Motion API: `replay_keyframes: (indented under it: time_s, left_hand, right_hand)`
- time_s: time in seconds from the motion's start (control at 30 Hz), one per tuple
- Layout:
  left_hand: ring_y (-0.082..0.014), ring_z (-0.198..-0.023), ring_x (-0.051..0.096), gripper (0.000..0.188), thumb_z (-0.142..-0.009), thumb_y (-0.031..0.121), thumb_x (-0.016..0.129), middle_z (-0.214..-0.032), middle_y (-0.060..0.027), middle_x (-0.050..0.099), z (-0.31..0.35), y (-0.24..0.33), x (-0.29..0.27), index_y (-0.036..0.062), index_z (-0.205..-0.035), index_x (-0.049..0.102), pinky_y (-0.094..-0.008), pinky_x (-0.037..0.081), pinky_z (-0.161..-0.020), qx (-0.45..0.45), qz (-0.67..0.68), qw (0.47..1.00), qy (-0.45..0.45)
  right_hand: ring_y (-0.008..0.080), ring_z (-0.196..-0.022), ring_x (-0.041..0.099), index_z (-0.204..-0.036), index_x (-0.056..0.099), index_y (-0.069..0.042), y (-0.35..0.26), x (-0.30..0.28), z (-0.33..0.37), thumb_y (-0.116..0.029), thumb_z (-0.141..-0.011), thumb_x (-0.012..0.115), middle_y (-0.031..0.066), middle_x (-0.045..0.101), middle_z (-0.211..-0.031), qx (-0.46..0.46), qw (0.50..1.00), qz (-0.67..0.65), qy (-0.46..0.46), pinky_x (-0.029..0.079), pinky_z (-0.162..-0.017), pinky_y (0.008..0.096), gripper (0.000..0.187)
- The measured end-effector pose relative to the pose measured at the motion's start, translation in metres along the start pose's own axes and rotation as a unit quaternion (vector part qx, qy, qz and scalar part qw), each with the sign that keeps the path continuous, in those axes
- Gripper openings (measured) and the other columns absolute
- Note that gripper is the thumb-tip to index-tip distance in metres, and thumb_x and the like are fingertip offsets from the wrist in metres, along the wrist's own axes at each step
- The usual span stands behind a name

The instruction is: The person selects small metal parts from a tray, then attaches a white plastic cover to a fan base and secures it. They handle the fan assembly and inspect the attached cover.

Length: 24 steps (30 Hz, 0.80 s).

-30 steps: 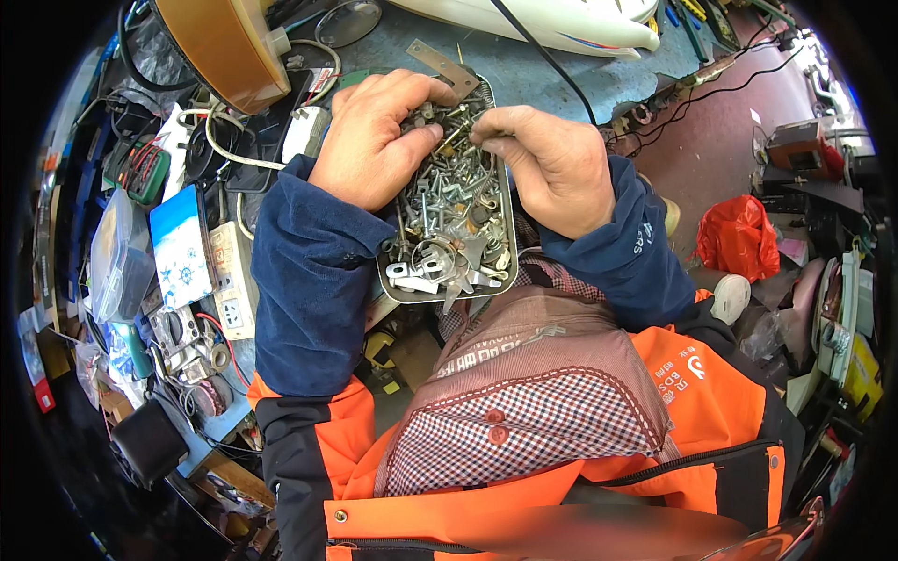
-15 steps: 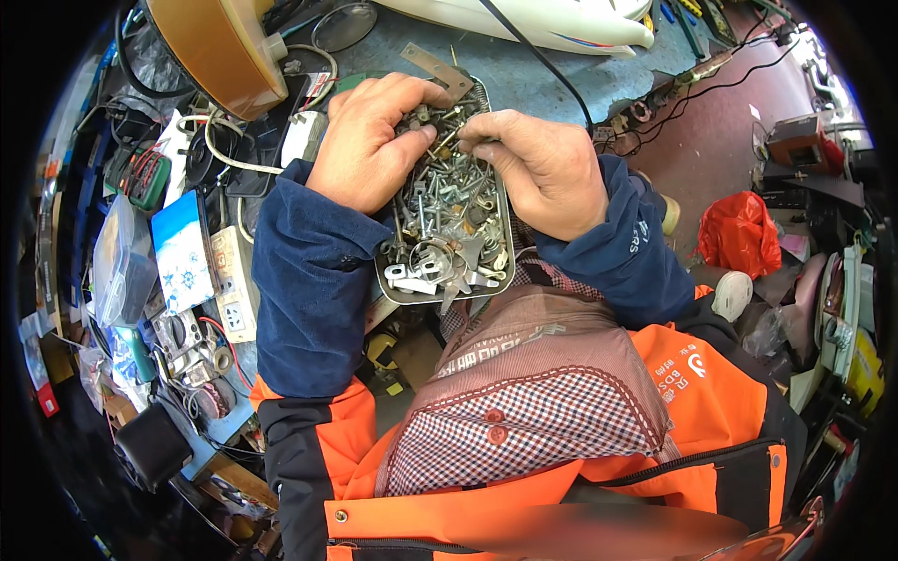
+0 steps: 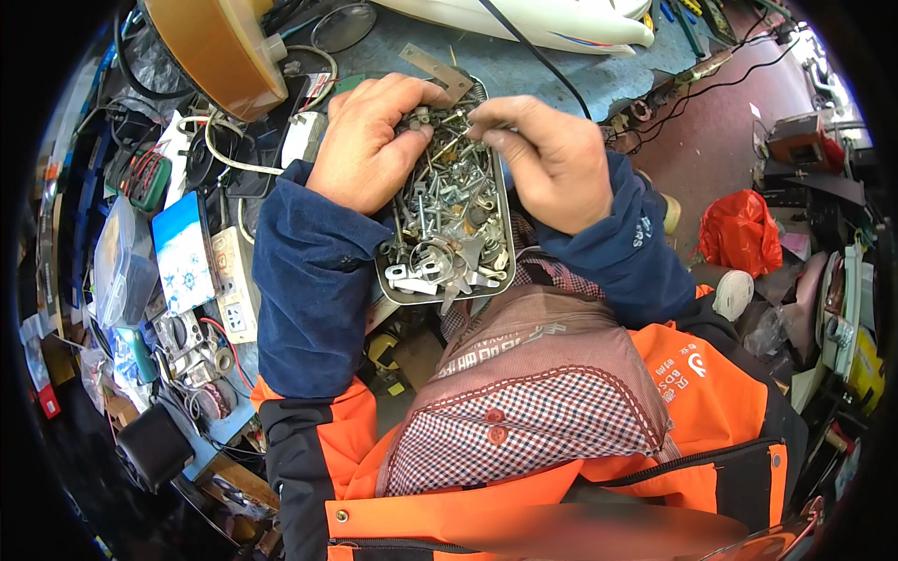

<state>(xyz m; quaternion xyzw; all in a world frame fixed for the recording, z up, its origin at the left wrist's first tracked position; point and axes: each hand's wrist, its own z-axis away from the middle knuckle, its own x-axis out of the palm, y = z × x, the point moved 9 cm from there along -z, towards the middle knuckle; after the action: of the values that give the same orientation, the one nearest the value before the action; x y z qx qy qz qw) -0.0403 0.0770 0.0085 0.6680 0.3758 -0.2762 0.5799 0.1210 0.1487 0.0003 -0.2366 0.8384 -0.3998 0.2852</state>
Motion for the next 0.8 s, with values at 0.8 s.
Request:
replay_keyframes:
  time_s: [0.8]
  left_hand:
    - [-0.0318,-0.114,0.066,0.028,-0.090,0.009,0.070,-0.113,-0.0067,0.074,-0.001,0.000,-0.001,0.0105,-0.118,0.075,-0.0436,0.043,-0.104,0.012,-0.002,1.000,0.006]
  right_hand:
    - [0.0317,-0.091,0.080,-0.120,0.074,-0.002,-0.009,0.012,0.005,0.003,-0.095,0.072,0.0165,0.080,-0.101,-0.029,0.999,0.016,-0.029,0.064,-0.078,0.0371,0.025]
